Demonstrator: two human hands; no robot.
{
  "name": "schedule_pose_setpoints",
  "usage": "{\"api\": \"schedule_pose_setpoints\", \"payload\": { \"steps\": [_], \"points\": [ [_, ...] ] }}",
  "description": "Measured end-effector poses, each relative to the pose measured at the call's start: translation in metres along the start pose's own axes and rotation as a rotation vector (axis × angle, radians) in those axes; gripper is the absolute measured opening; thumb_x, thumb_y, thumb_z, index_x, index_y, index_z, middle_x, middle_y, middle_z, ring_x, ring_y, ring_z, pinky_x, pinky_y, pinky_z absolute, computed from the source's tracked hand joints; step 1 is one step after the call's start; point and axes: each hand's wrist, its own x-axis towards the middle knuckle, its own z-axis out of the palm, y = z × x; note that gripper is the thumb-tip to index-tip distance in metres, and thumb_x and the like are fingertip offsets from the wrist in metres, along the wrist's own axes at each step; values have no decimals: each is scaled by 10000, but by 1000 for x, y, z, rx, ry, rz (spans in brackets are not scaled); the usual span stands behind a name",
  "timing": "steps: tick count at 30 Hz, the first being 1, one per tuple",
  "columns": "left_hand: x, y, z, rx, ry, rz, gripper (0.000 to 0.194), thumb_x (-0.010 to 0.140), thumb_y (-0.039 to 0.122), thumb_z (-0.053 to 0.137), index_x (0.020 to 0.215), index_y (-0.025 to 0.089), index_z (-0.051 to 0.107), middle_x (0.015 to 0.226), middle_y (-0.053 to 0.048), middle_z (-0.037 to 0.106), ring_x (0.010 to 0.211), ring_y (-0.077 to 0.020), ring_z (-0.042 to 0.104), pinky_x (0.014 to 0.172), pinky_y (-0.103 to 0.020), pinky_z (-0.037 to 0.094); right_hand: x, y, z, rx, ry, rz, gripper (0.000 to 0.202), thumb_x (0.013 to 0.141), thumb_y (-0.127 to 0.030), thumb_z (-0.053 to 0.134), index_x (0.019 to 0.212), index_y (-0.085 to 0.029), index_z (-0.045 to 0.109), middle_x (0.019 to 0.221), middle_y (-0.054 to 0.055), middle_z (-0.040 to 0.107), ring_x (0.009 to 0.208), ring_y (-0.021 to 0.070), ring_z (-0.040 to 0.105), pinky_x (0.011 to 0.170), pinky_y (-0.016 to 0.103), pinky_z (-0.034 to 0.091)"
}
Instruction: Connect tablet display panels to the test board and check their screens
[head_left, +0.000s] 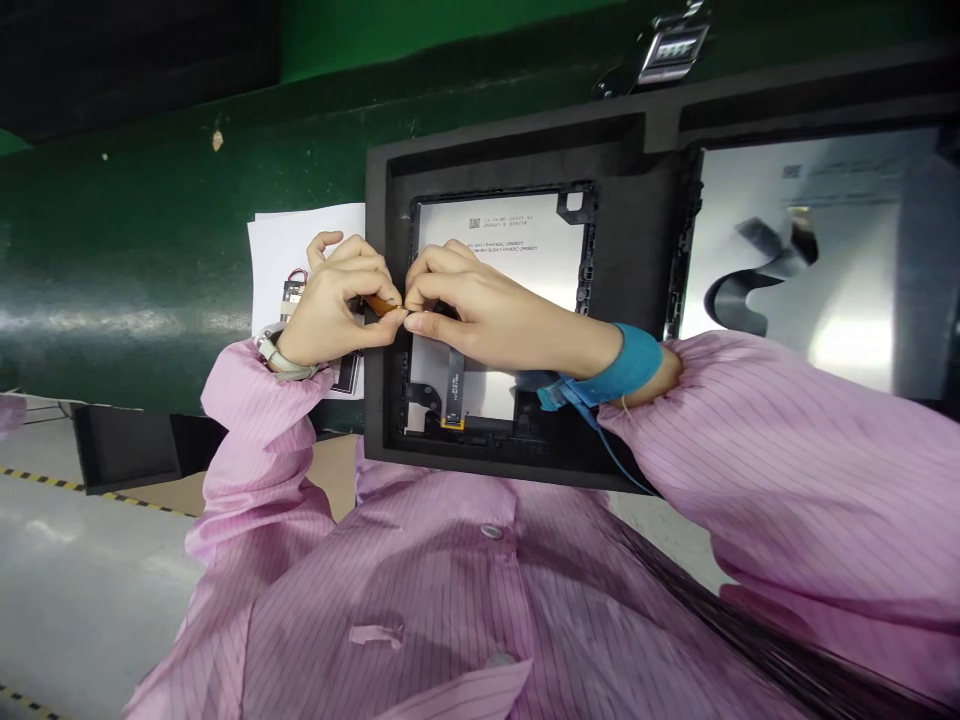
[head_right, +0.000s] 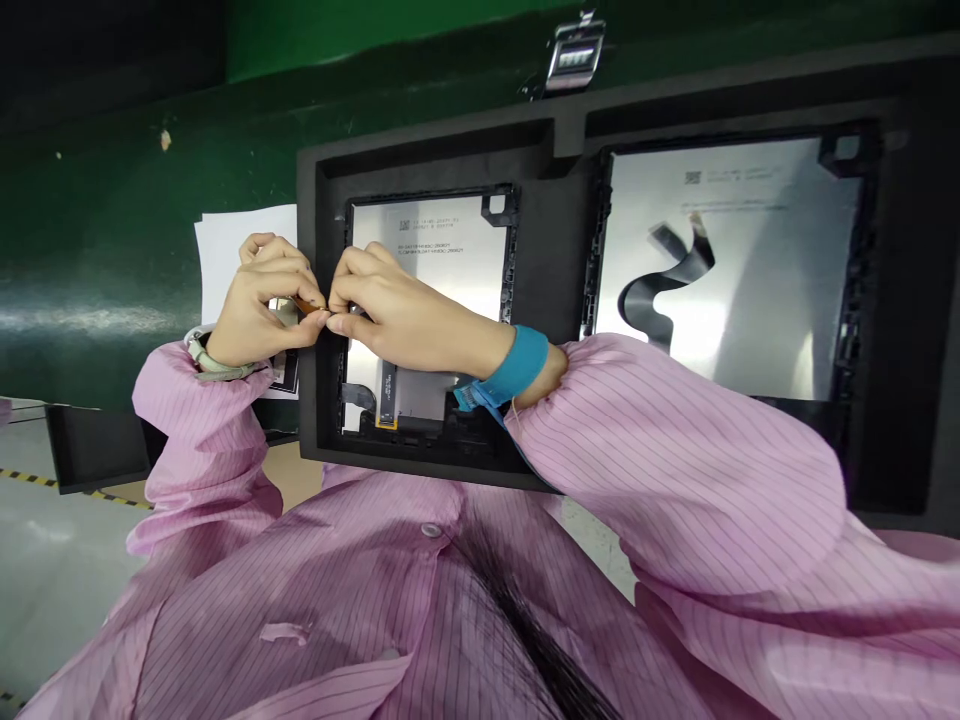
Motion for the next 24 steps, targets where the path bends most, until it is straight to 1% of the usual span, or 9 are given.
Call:
{"api": "schedule_pose_setpoints", "payload": {
  "steps": [3,6,8,9,11,13,15,18,24],
  "points": [
    [-9,5,-2,12,142,-8,448,924,657,586,804,236,676,882,-3,678,989,-219,613,1101,-517,354,-13,-23,-9,-173,62,55,362,1053,-439,406,1141,-163,622,1160,142,584,1151,304,507,1030,530,452],
    [-40,15,-1,7,530,-103,412,1053,540,423,988,217,669,1015,-39,663,1038,-202,591,974,-452,463,-46,-55,-22,-419,101,147,538,1051,-505,363,1354,-104,553,1283,217,579,1201,388,516,1004,596,473],
    [-69,24,9,101,788,-222,313,1085,367,380,968,217,629,926,-37,628,939,-192,593,887,-419,486,-74,-69,-25,-560,111,218,565,1049,-493,352,1388,-83,540,1274,237,598,1153,405,556,963,606,498],
    [-84,28,16,179,798,-273,248,1069,313,416,979,217,627,924,-45,624,923,-200,596,864,-412,489,-89,-73,-23,-606,124,254,561,1050,-477,345,1398,-81,536,1272,239,607,1143,407,569,957,603,508],
    [-111,36,33,345,643,-324,185,1025,253,487,1085,199,654,1034,-101,635,1008,-243,605,889,-431,496,-114,-73,-15,-669,172,301,572,1048,-466,342,1385,-51,545,1243,250,626,1149,425,578,960,600,519],
    [-130,42,49,439,467,-366,275,1001,226,502,1226,179,652,1163,-158,617,1074,-282,593,915,-452,501,-131,-66,-2,-699,201,347,606,1045,-474,338,1388,-17,541,1246,272,627,1178,446,572,984,601,516],
    [-139,44,60,499,359,-410,369,993,213,481,1324,184,642,1249,-183,592,1090,-306,581,925,-470,498,-141,-59,11,-695,221,387,640,1043,-496,332,1412,-9,522,1276,282,617,1194,454,570,995,599,519],
    [-140,43,66,543,303,-434,454,976,193,454,1384,214,652,1311,-193,570,1098,-330,566,932,-492,487,-144,-51,23,-657,260,408,658,1041,-514,333,1453,-25,486,1299,272,607,1203,446,577,1002,603,525],
    [-140,39,66,587,272,-417,492,976,188,420,1405,220,658,1354,-211,570,1129,-356,564,962,-543,489,-143,-47,32,-611,345,376,671,1037,-503,356,1508,-31,430,1311,273,602,1238,435,563,1037,622,511]
  ]
}}
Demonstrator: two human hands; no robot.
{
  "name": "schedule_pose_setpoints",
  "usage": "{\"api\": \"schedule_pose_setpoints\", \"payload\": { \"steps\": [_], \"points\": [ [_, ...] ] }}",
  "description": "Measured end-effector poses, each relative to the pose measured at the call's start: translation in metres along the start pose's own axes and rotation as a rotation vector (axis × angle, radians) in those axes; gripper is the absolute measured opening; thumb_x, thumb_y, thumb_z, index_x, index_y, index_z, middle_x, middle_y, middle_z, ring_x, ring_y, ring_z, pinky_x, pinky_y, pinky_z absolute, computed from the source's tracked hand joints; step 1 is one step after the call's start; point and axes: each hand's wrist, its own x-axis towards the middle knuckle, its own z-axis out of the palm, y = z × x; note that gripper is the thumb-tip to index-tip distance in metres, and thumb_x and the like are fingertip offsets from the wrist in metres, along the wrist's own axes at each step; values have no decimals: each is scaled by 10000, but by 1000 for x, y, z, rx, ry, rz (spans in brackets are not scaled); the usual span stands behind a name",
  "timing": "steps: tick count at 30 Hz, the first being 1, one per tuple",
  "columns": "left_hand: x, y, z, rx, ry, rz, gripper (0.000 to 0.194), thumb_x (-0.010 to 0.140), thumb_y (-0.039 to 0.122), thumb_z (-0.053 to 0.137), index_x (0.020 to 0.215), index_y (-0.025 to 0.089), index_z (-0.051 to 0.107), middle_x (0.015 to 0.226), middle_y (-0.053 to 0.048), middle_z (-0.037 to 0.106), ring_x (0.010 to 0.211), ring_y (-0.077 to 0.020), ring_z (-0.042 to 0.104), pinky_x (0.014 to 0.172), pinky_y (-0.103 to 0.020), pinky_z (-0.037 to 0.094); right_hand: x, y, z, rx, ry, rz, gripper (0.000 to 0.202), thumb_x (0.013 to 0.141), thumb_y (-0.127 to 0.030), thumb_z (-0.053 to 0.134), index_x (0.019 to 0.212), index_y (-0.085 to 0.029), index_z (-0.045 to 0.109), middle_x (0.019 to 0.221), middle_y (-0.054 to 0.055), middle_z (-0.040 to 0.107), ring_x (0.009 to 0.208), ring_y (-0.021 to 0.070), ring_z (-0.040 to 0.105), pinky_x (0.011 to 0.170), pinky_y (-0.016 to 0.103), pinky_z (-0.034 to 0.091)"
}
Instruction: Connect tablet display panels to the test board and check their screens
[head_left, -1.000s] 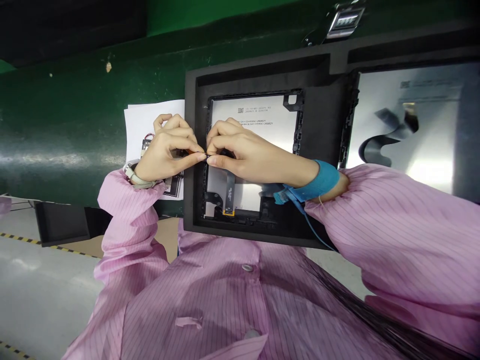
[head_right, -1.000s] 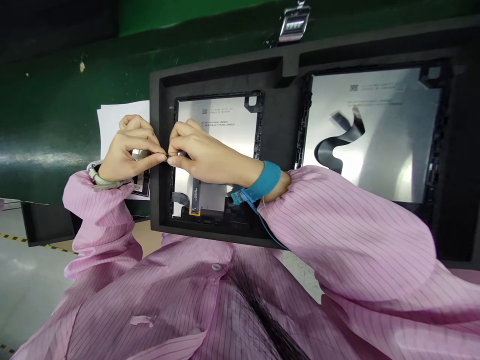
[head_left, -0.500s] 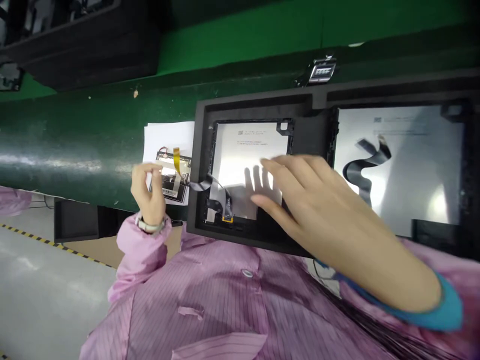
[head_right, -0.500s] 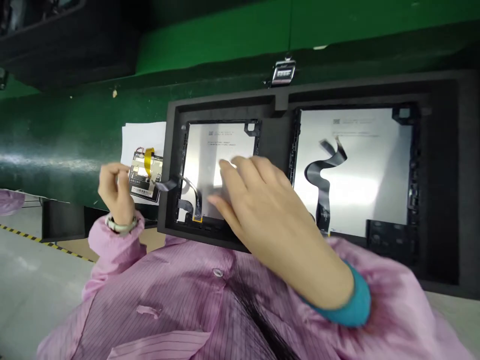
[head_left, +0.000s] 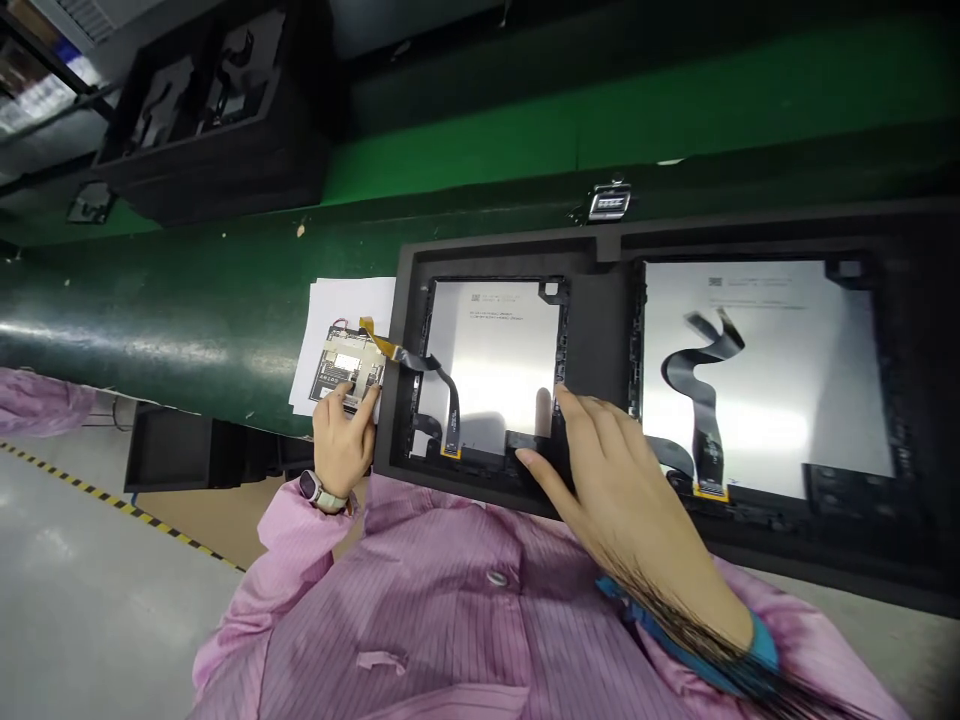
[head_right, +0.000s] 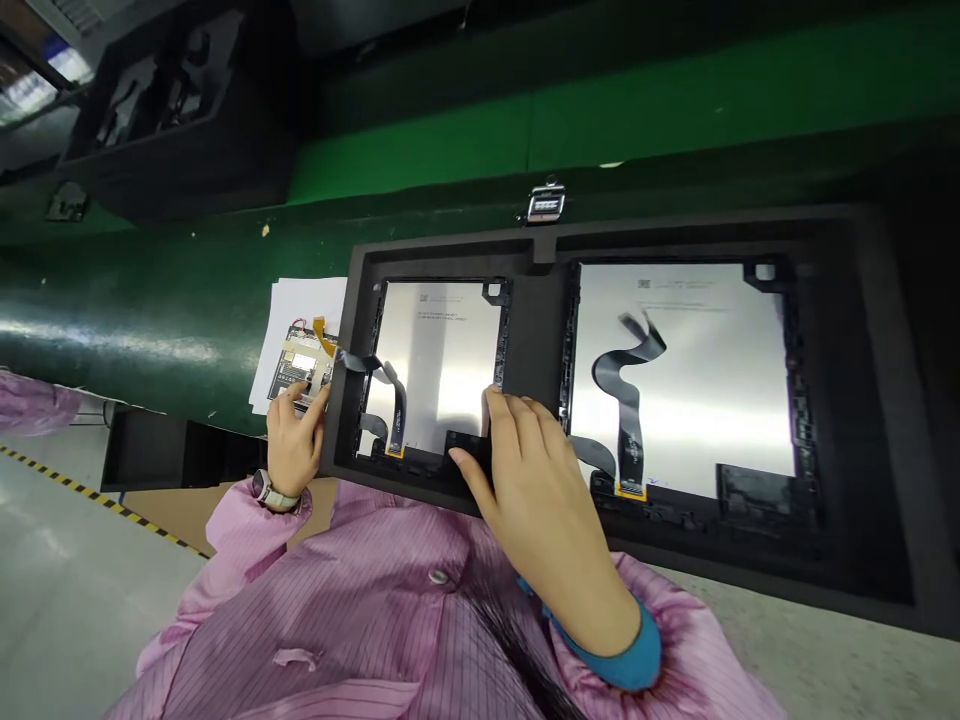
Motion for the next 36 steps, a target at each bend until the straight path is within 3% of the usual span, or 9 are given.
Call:
{"api": "schedule_pose_setpoints", "payload": {
  "steps": [6,10,15,21,24,27,29,32,36],
  "points": [
    [6,-5,-17,-46,17,47,433,1006,192,440,1383,237,647,1366,-193,580,1090,-302,638,925,-503,556,-1,-9,15,63,98,71,662,1035,-492,383,1555,-83,366,1365,250,593,1276,416,557,1040,625,520],
    [5,23,-40,-264,194,-14,358,1031,202,451,1329,245,645,1327,-143,619,1153,-257,650,974,-457,583,-2,-15,18,178,102,169,675,1016,-505,420,1546,-89,381,1450,248,553,1345,420,521,1093,639,500],
    [-7,65,-38,-218,59,148,378,991,152,509,1329,222,664,1227,-105,738,1250,-336,586,1029,-549,560,7,-4,5,609,-121,414,821,933,-604,504,1584,-133,338,1555,238,451,1502,376,413,1184,604,445],
    [-2,54,-45,-283,0,138,313,993,204,549,1255,207,720,1186,-89,769,1237,-339,577,1024,-563,556,26,8,-21,1171,-168,585,818,855,-554,626,1563,-233,367,1604,166,444,1567,296,339,1297,554,275],
    [13,47,-65,-454,-56,60,226,1008,267,562,1079,236,775,1038,-58,795,1087,-282,674,954,-478,586,29,-8,-39,1404,-127,507,771,890,-483,617,1573,-265,333,1636,127,416,1577,246,323,1311,504,269],
    [37,51,-88,-820,132,-77,226,1011,345,580,999,248,784,1016,-42,785,1008,-225,718,933,-387,587,37,-38,-54,1446,-154,255,814,919,-458,610,1616,-244,248,1671,110,352,1588,204,288,1337,459,207],
    [57,55,-101,-1138,251,-147,282,982,422,614,1178,280,759,1255,-47,745,1226,-246,670,1071,-395,537,46,-59,-57,1409,-226,22,848,927,-489,621,1631,-219,232,1680,112,325,1589,207,272,1339,458,194],
    [80,52,-111,-1383,148,-306,471,909,484,693,1350,318,687,1521,-15,598,1491,-271,466,1248,-415,380,60,-80,-45,1327,-281,-211,756,974,-573,544,1605,-219,324,1661,97,360,1572,220,281,1321,477,249],
    [89,36,-114,-1434,51,-507,440,849,401,736,1277,297,740,1484,-7,631,1498,-310,458,1266,-460,367,65,-92,-3,1063,-116,11,707,1046,-592,326,1582,-134,362,1599,151,429,1512,288,326,1289,550,286]
  ]
}}
